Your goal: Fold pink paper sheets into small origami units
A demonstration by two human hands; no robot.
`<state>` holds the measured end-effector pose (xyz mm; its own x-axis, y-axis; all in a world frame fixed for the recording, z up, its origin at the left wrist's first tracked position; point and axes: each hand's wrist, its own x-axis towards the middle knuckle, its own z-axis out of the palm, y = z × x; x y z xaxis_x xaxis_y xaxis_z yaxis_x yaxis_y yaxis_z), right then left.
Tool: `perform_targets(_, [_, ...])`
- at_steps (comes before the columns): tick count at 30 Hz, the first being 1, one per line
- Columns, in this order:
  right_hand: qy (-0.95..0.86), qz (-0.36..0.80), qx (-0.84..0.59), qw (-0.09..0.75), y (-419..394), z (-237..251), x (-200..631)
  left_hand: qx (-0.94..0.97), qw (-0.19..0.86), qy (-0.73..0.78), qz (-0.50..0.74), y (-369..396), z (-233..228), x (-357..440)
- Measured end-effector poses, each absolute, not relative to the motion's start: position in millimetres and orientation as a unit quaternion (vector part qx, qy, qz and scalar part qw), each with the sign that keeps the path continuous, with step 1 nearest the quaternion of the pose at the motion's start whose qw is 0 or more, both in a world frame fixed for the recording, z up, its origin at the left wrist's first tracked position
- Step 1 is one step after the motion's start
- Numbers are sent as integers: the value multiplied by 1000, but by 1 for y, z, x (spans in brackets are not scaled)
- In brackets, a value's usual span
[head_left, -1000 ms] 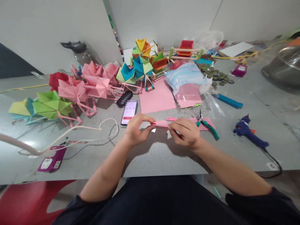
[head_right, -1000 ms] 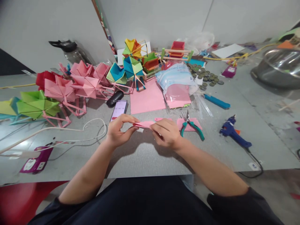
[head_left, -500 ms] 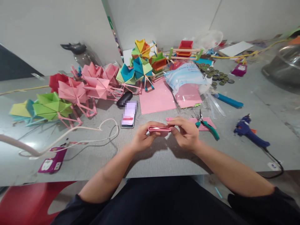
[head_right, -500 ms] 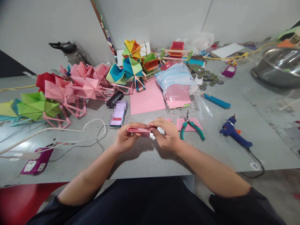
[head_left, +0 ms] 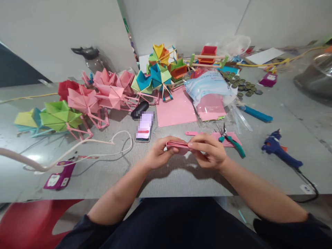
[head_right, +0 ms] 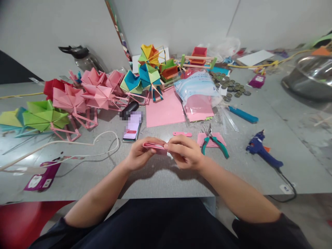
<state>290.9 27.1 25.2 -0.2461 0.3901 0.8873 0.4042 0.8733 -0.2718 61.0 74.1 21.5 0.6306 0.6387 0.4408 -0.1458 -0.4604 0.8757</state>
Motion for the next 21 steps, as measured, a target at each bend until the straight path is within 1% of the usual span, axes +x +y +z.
perform_targets(5, [-791, 13, -256, 556, 29, 25, 291, 760, 519, 151, 361, 77, 24, 57])
perform_targets(13, [-787, 14, -261, 559, 33, 19, 293, 785, 499, 169, 326, 79, 25, 53])
perform_targets(21, [-766, 69, -297, 566, 30, 21, 288, 783, 484, 179, 348, 78, 26, 57])
